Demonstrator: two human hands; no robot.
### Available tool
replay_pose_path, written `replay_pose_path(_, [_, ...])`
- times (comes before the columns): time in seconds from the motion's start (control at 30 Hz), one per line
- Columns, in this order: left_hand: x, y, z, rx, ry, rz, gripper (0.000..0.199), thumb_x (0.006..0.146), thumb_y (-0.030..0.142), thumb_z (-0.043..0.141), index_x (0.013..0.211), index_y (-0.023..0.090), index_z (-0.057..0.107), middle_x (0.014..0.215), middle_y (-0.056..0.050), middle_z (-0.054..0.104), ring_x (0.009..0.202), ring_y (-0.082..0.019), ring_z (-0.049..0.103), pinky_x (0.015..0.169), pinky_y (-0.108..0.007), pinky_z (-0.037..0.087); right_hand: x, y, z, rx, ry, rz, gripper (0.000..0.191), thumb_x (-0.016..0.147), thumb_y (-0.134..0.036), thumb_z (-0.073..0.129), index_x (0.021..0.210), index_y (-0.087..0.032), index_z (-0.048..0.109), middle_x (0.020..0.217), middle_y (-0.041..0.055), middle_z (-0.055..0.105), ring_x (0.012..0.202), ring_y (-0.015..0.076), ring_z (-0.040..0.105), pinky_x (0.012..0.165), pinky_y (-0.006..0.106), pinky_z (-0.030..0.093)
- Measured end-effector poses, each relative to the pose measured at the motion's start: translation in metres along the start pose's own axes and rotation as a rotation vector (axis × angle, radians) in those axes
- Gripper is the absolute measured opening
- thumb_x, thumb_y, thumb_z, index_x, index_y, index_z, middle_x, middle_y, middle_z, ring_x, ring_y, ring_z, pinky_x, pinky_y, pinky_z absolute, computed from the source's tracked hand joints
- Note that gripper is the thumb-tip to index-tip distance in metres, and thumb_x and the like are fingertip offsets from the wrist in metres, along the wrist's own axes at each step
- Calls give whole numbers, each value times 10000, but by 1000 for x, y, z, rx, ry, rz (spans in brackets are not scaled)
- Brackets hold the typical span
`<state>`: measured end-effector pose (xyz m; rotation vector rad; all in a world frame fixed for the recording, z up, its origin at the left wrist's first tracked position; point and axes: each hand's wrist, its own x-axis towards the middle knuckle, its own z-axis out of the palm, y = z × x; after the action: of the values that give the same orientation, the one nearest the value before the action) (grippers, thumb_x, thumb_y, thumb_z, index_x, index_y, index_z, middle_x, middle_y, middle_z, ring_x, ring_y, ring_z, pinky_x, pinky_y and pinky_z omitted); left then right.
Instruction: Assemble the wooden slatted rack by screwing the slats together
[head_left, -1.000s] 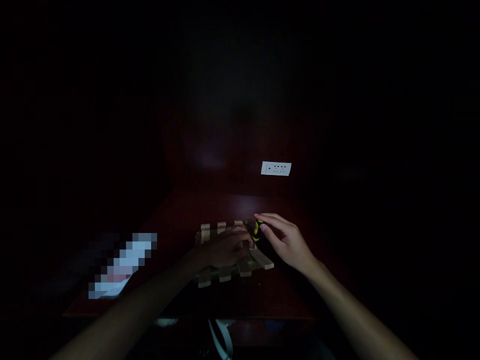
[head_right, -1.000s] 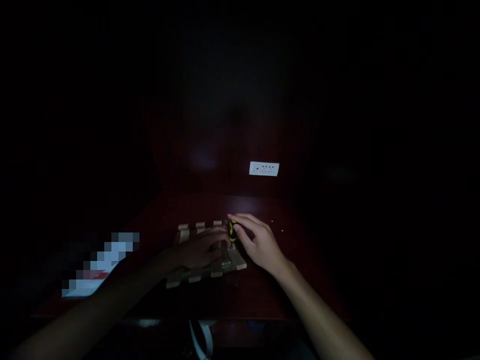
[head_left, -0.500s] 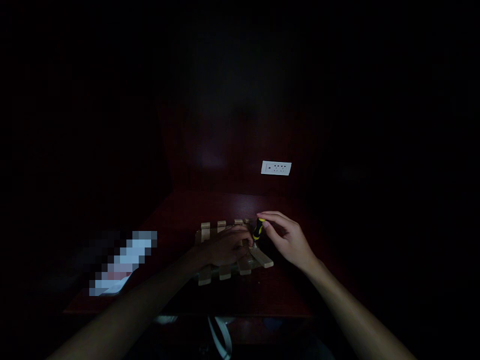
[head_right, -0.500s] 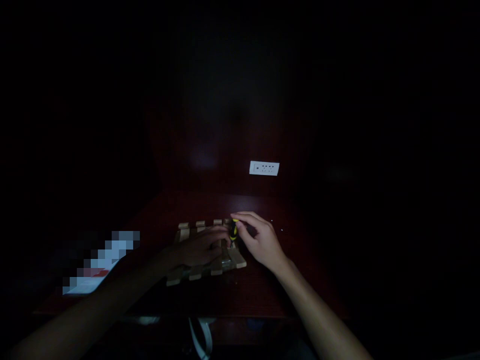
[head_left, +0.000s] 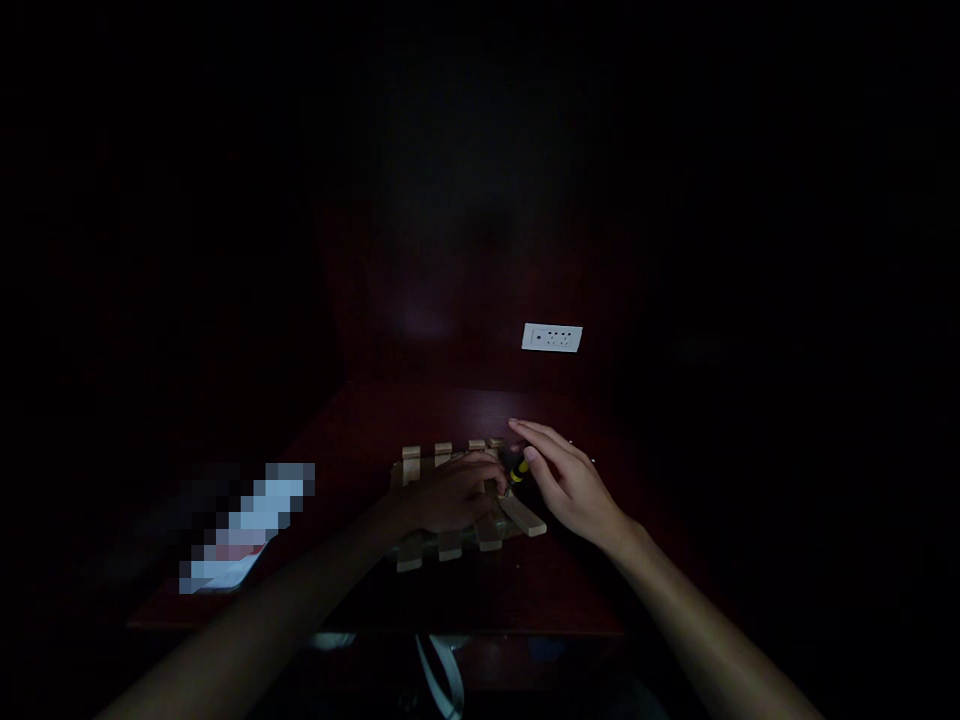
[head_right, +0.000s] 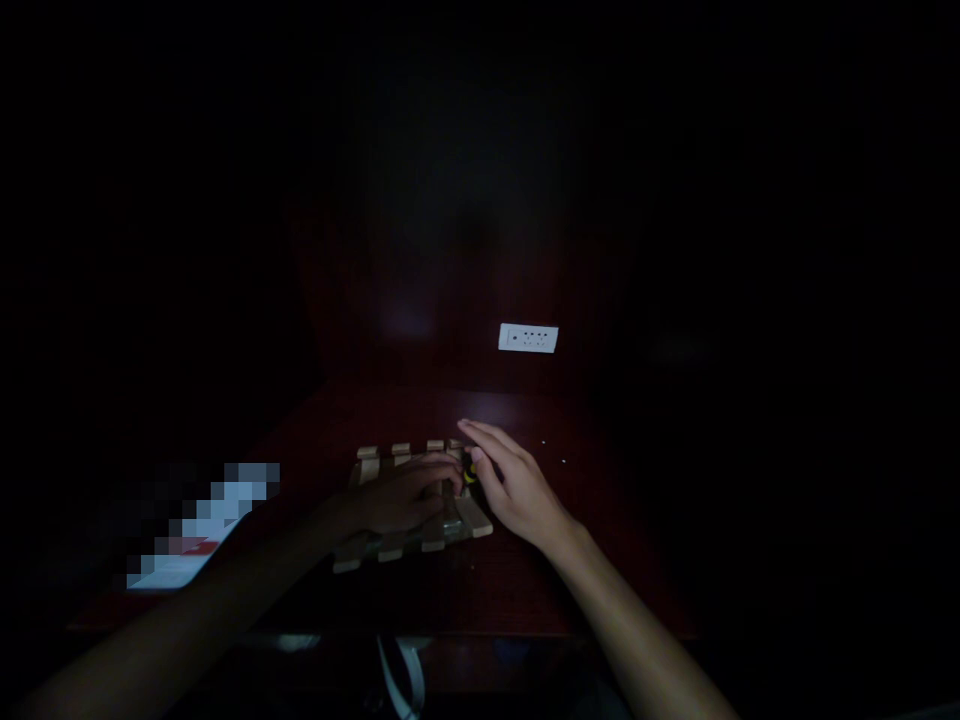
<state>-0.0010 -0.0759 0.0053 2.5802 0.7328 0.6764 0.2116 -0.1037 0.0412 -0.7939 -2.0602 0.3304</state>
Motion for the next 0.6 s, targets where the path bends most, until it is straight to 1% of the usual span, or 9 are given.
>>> replay_pose_path(0.07, [0,1,-1,-6,2,-4,217,828,104,455,979,214,566,1070,-46,597,1039,-195,529,963,-338,406,-2,-1,-2,0,-38,-1,445,989,-230,352,1429,-238,423,1396,93,498,1271,210,476,1067,416,393])
replay_pose_path(0.13, [0,1,-1,-3,-4,-7,199,838,115,468,980,213,568,1070,-43,595,1046,-196,529,969,-341,404,-2,-2,-3,5,-72,-11,471,990,-226,334,1460,-238,374,1419,95,473,1282,211,465,1071,420,387])
replay_pose_path(0.2, [0,-1,0,12,-9,-16,167,853,137,481,972,210,574,1068,-48,591,1030,-201,534,957,-346,413,0,-3,-3,23,-73,-19,454,987,-234,358,1438,-243,409,1375,92,521,1241,211,505,1044,413,415])
replay_pose_path(0.27, [0,-2,1,27,-8,-26,140,867,154,482,952,206,581,1070,-57,585,1002,-203,542,940,-349,424,3,-3,-2,46,-51,-14,390,976,-252,419,1355,-251,515,1272,80,606,1154,207,571,986,388,465])
replay_pose_path(0.33, [0,-3,2,27,2,-25,145,877,154,469,948,206,584,1099,-62,574,1012,-203,542,944,-350,422,5,-2,1,55,-11,0,310,952,-269,496,1239,-255,613,1162,63,665,1062,202,619,920,354,504])
replay_pose_path(0.4, [0,-2,2,20,5,-27,152,878,146,463,949,208,582,1096,-59,571,999,-196,545,934,-344,428,6,1,4,38,34,17,283,927,-279,549,1191,-259,648,1110,55,682,1012,199,637,883,337,519])
replay_pose_path(0.5, [1,1,1,17,3,-30,143,867,139,469,934,209,575,1040,-47,581,964,-190,546,903,-333,440,4,2,6,15,69,22,347,939,-261,521,1278,-259,598,1169,60,662,1057,202,622,918,348,503])
replay_pose_path(0.6, [1,1,0,23,-3,-24,153,852,124,474,934,208,572,1009,-39,590,969,-190,545,907,-326,433,2,-1,4,25,36,-1,387,963,-223,454,1337,-256,548,1276,59,612,1157,200,574,995,364,457])
